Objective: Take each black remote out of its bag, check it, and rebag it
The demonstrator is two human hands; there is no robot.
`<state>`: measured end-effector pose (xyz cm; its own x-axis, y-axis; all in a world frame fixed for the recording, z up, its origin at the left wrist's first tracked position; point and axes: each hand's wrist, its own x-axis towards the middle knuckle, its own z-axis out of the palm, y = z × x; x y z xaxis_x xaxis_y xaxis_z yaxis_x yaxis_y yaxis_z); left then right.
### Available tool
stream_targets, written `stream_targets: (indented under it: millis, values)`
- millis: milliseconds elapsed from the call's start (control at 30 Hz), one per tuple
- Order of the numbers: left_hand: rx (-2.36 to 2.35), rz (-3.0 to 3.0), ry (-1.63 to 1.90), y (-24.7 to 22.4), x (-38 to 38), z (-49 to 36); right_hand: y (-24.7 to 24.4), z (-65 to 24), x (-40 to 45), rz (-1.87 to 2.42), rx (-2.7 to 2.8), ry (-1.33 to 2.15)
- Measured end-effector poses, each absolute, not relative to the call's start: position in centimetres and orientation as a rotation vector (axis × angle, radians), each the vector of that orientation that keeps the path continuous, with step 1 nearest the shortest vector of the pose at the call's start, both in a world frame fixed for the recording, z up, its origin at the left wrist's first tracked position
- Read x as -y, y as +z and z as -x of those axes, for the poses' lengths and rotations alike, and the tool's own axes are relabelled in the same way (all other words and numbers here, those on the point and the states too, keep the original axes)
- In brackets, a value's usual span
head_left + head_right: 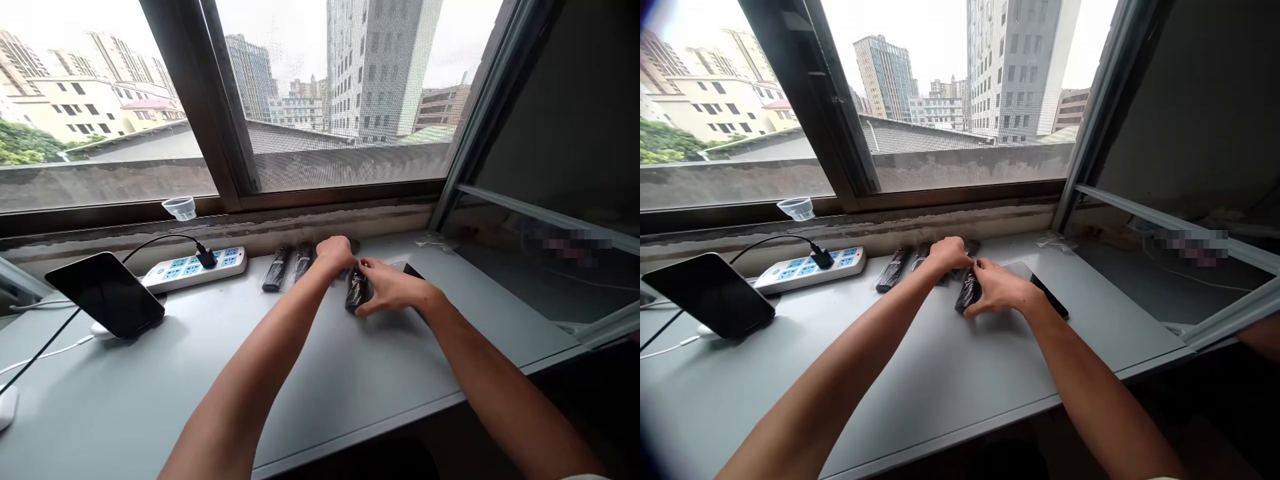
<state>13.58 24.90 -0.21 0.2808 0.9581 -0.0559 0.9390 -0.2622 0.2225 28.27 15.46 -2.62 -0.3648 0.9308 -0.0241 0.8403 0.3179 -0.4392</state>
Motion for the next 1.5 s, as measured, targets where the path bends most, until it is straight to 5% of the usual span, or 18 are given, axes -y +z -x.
stream_targets:
  millis: [400,700,833,1033,1500]
  values:
    - [-1.536,-2.422,1.190,2.0,-19.7,-0.4,-4.2,-29.6,-18.0,1.646,2.378,0.511]
    - [-1.441,-2.193,1.446,1.5,-14.5,5.6,-4.8,-29.0,-18.0,1.625,2.192,0.281]
    - [-1.309,-2.063,1.720,1.0,-14.0,6.0,-4.2,-25.7,-16.9,1.301,1.797,0.680]
    - [-1.175,-1.888,1.839,-0.7,-14.1,5.8,-3.9,-21.9,-15.6,0.798,0.957,1.774]
    - [-1.062,-1.453,1.698,0.5,-13.6,4.4,-5.4,-21.2,-15.1,0.636,1.249,2.175]
